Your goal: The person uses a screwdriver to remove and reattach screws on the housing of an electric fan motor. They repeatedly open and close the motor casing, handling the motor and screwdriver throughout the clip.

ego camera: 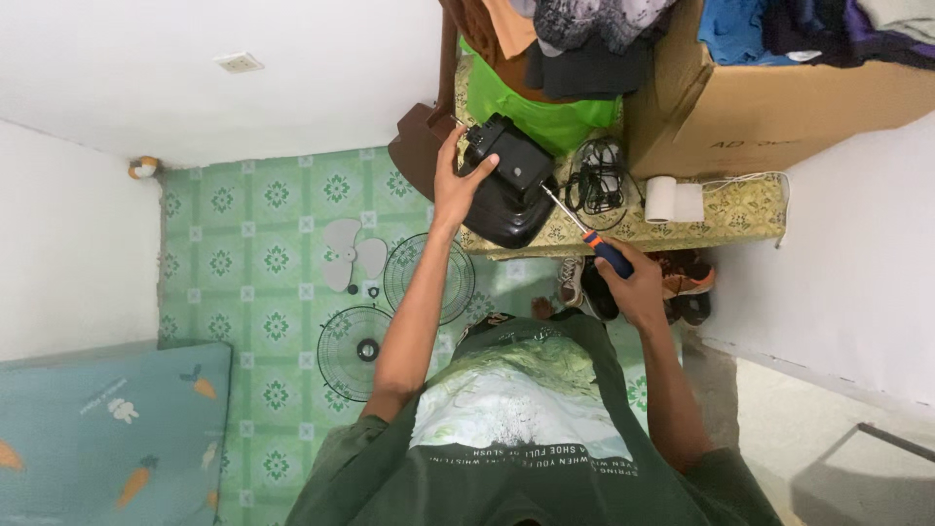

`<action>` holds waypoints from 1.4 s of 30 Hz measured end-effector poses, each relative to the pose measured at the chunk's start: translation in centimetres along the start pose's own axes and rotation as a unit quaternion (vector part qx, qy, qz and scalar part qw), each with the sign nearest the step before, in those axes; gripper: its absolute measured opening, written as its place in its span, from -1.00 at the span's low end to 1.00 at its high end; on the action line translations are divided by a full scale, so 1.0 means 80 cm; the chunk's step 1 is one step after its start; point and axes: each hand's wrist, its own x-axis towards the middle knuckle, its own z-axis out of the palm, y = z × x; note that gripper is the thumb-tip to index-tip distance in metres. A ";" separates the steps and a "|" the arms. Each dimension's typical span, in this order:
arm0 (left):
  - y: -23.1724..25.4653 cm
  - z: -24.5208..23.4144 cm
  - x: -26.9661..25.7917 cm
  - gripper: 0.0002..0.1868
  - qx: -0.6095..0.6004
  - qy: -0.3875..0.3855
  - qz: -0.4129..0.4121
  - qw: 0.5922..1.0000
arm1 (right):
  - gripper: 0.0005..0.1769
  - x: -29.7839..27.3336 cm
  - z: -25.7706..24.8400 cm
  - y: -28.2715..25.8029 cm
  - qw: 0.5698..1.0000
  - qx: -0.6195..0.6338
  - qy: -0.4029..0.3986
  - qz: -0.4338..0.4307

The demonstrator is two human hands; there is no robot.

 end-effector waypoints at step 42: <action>-0.008 0.008 -0.005 -0.20 0.033 -0.033 -0.008 0.999 | -0.49 0.042 -0.013 -0.041 0.993 -0.059 -0.033 -0.094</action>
